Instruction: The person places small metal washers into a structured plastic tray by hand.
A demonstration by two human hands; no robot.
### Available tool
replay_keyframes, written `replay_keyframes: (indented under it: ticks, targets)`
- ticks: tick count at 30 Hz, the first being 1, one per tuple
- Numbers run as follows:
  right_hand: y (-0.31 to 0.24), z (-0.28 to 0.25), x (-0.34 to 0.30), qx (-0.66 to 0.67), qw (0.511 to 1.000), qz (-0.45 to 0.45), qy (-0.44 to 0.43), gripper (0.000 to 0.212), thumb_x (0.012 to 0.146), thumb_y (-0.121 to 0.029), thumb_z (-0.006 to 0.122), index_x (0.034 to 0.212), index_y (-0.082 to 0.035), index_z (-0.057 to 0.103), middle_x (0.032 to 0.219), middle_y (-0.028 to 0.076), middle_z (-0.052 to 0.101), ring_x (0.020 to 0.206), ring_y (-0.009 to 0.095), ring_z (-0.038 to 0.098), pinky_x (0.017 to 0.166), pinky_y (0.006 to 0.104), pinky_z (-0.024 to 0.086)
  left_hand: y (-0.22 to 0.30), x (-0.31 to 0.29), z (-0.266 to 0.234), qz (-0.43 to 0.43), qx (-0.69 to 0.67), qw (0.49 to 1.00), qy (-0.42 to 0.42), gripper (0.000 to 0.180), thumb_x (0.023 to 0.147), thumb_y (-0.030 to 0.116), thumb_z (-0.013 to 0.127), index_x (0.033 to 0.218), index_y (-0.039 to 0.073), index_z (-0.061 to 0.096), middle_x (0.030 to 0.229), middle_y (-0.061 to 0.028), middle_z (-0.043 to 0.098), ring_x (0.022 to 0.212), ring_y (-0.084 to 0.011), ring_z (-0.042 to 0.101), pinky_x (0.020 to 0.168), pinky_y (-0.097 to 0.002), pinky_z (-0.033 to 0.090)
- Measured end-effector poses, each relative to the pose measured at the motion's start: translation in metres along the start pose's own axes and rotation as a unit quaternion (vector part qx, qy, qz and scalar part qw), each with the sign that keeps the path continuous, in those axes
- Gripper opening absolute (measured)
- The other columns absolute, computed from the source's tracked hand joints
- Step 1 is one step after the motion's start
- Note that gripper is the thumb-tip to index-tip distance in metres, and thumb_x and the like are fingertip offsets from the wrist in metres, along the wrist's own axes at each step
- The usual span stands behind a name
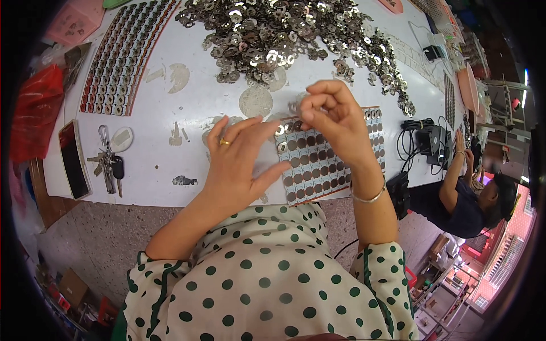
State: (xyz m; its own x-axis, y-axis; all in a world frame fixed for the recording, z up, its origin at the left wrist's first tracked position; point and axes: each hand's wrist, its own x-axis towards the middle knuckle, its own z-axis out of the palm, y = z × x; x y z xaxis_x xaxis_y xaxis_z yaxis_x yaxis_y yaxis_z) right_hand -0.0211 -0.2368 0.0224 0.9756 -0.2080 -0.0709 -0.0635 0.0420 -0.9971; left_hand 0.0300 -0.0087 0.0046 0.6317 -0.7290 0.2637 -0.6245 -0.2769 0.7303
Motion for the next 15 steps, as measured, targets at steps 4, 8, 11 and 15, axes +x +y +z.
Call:
replay_keyframes:
  ticks: [4, 8, 11, 15]
  targets:
    - [-0.001, 0.009, -0.027, 0.120, 0.991, 0.017, -0.050, 0.032, 0.097, 0.004, 0.066, 0.126, -0.001, 0.055, 0.103, 0.005, 0.067, 0.090, 0.009, 0.064, 0.079, 0.0225, 0.054, 0.003, 0.012, -0.012, -0.078, -0.217, 0.973, -0.035, 0.034, 0.094, 0.021, 0.073, 0.125, 0.012, 0.064, 0.103, 0.0031, 0.071, 0.105, -0.0147, 0.064, 0.116, -0.0483, 0.023]
    - [0.002, 0.016, -0.040, 0.133, 0.990, 0.030, -0.046, 0.029, 0.096, 0.005, 0.067, 0.124, -0.001, 0.061, 0.105, 0.003, 0.067, 0.094, 0.009, 0.064, 0.079, 0.0215, 0.054, 0.000, 0.015, -0.007, -0.083, -0.247, 0.965, -0.029, 0.019, 0.096, 0.018, 0.071, 0.113, 0.011, 0.067, 0.099, 0.0037, 0.072, 0.096, -0.0129, 0.065, 0.116, -0.0469, 0.023]
    - [0.002, 0.024, -0.046, 0.170, 0.985, 0.021, -0.021, 0.026, 0.095, 0.005, 0.069, 0.120, 0.000, 0.064, 0.102, 0.002, 0.068, 0.090, 0.008, 0.065, 0.076, 0.0196, 0.054, 0.001, 0.013, -0.002, -0.080, -0.237, 0.967, -0.045, 0.015, 0.095, 0.018, 0.072, 0.107, 0.010, 0.068, 0.099, 0.0021, 0.072, 0.097, -0.0147, 0.064, 0.112, -0.0434, 0.030]
    - [0.001, 0.023, -0.051, 0.080, 0.994, 0.059, 0.036, 0.020, 0.093, 0.003, 0.071, 0.113, 0.001, 0.067, 0.094, 0.002, 0.069, 0.078, 0.006, 0.064, 0.067, 0.0182, 0.053, 0.008, 0.007, 0.004, -0.127, -0.255, 0.958, -0.021, 0.016, 0.093, 0.016, 0.073, 0.105, 0.008, 0.067, 0.102, -0.0026, 0.071, 0.101, -0.0211, 0.063, 0.098, -0.0381, 0.043]
